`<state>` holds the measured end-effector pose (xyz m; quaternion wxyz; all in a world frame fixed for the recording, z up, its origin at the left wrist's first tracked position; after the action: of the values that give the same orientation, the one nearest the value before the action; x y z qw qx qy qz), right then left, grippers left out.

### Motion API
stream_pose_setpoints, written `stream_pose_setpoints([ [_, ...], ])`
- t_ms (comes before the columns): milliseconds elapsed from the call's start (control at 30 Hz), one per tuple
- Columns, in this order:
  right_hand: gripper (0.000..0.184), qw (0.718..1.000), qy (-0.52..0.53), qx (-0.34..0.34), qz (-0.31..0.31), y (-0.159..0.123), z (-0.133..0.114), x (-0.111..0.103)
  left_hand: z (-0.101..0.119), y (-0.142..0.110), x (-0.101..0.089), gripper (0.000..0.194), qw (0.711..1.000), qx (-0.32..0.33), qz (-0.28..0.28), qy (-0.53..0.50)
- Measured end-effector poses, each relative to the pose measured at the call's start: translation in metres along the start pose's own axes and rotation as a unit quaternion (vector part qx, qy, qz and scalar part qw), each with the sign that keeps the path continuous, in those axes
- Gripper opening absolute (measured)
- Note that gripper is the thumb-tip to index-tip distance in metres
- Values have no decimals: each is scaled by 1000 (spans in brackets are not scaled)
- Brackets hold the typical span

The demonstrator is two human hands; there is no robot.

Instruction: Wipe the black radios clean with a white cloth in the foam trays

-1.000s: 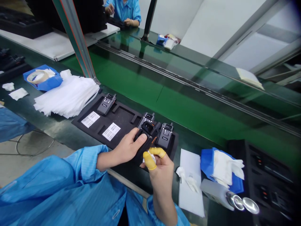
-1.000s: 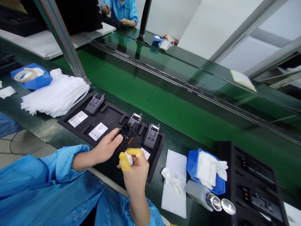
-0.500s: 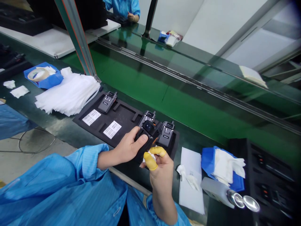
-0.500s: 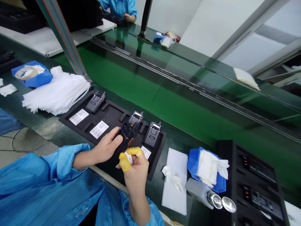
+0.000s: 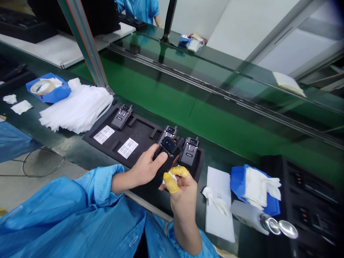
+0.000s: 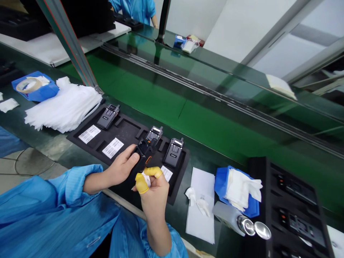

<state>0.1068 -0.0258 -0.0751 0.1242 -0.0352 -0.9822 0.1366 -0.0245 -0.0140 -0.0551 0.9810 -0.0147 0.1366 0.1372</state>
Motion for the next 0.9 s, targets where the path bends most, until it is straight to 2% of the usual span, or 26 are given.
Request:
stream_pose_setpoints([
  [233,27,1000,-8,1,1,1,0,1,-4,1,2,42,999,-29,16,-30],
  [467,27,1000,-29,4,-1,3,-3,-2,-7,2,10,51,979,-145,15,-141],
  [700,30,999,-53,-5,-7,3,-3,-3,-6,2,6,52,978,-147,40,-145],
  [767,33,999,-36,1,-1,6,-4,-3,-5,2,6,53,967,-176,15,-181],
  [900,52,999,32,40,4,16,-7,0,-3,0,9,60,917,-277,-109,-265],
])
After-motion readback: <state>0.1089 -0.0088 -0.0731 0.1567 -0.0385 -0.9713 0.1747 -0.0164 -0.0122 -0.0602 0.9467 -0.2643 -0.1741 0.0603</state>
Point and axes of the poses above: each hand's wrist, its own y-axis towards the middle knuckle, its own x-axis out of the palm, z = x × y, the point moved 2 cm from there along y, towards the middle knuckle, and after that the axes turned 11 degrees about z, right-handed, at the moved point
